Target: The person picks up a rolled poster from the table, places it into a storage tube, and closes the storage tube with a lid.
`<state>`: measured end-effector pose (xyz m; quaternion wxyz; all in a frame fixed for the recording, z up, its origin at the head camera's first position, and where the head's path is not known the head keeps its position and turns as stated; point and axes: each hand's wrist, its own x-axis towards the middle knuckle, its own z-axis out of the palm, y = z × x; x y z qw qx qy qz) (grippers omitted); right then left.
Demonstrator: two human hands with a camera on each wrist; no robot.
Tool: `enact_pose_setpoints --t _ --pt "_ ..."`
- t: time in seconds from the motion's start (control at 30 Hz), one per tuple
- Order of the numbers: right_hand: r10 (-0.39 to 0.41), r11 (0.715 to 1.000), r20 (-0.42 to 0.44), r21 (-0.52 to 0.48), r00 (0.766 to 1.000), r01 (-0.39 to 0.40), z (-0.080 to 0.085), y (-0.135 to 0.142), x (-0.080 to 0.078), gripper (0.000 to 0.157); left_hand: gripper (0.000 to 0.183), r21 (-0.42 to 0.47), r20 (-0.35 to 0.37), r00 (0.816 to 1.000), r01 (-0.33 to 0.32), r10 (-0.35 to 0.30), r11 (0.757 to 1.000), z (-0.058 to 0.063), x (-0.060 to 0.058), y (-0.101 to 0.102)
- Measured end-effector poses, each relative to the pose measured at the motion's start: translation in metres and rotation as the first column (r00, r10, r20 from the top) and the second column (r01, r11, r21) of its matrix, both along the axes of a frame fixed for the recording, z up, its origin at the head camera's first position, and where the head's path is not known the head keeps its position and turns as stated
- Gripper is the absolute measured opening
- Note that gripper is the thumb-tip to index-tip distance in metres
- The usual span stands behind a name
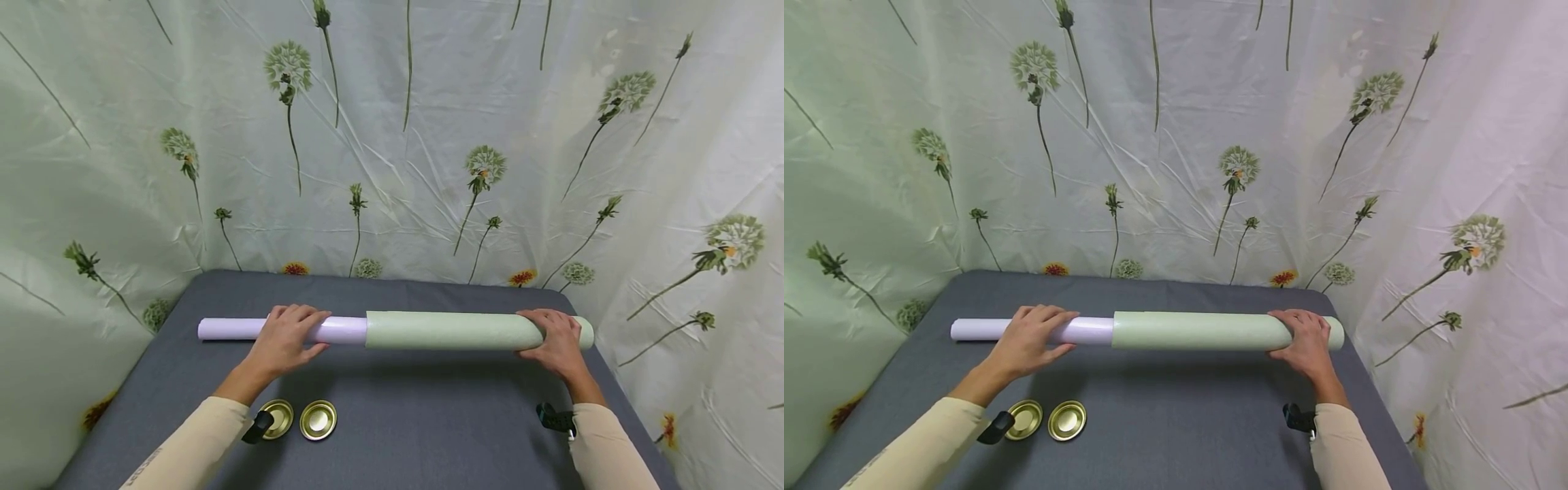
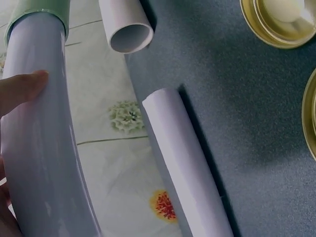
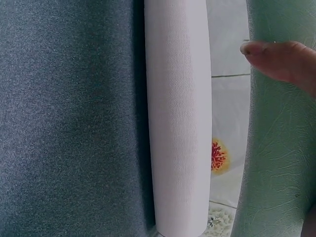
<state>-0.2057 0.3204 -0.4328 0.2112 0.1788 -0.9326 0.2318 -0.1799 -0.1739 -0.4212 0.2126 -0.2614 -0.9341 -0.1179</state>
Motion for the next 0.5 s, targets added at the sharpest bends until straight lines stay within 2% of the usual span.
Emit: enact_pose_setpoints --t 0.17,0.5 --pt "-0.002 1.000 0.005 -0.003 1.000 0.002 0.001 -0.002 0.000 0.071 0.054 -0.009 0.006 1.000 -0.002 0.002 1.000 0.000 0.000 0.003" --pt "0.006 1.000 0.000 -0.002 1.000 -0.006 0.000 -0.003 -0.001 0.071 0.053 0.002 -0.035 0.999 0.021 -0.021 1.000 -0.002 0.001 0.014"
